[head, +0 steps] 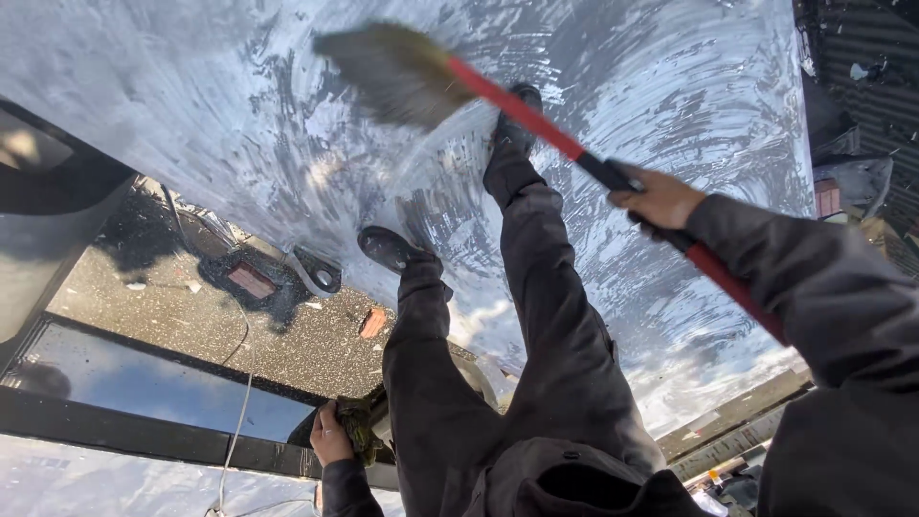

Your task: Cleaning and sanding a large metal surface using a broom, a rag, and an angle grinder on a production floor.

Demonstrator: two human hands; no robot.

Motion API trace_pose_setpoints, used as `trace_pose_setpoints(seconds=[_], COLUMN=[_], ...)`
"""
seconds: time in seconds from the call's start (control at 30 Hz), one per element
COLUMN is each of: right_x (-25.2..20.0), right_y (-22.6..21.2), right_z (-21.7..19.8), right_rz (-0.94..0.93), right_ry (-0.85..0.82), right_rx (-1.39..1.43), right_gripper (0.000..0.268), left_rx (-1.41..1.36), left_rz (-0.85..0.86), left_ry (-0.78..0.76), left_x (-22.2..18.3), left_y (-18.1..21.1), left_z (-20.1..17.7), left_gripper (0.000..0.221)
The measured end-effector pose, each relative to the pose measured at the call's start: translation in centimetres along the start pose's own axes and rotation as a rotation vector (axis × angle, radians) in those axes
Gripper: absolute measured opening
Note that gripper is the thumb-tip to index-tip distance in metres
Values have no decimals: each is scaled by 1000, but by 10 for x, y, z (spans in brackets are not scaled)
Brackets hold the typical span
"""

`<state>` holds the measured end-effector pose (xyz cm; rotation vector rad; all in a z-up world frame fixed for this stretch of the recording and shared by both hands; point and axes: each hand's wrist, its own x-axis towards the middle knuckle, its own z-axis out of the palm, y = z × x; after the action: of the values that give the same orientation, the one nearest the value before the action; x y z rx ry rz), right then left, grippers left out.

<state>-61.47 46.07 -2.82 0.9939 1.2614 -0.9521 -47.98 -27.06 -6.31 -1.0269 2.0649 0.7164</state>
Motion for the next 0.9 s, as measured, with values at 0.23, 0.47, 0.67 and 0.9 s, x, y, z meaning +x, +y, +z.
trace_pose_setpoints(seconds=[0.23, 0.47, 0.67, 0.9], right_x=[172, 65, -83, 59], right_y=[84, 83, 242, 373], right_z=[-301, -230, -50, -4], right_rz=[-363, -711, -176, 64], right_ry=[586, 998, 690, 707], right_rx=[155, 200, 856, 1310], right_gripper=[36, 50, 73, 37], left_rx=[33, 234, 149, 202], left_rz=[-17, 173, 128, 255], left_ry=[60, 17, 5, -123], left_x=[-40, -48, -54, -32], left_y=[71, 206, 305, 315], left_z=[62, 71, 66, 82], left_gripper=[39, 38, 35, 35])
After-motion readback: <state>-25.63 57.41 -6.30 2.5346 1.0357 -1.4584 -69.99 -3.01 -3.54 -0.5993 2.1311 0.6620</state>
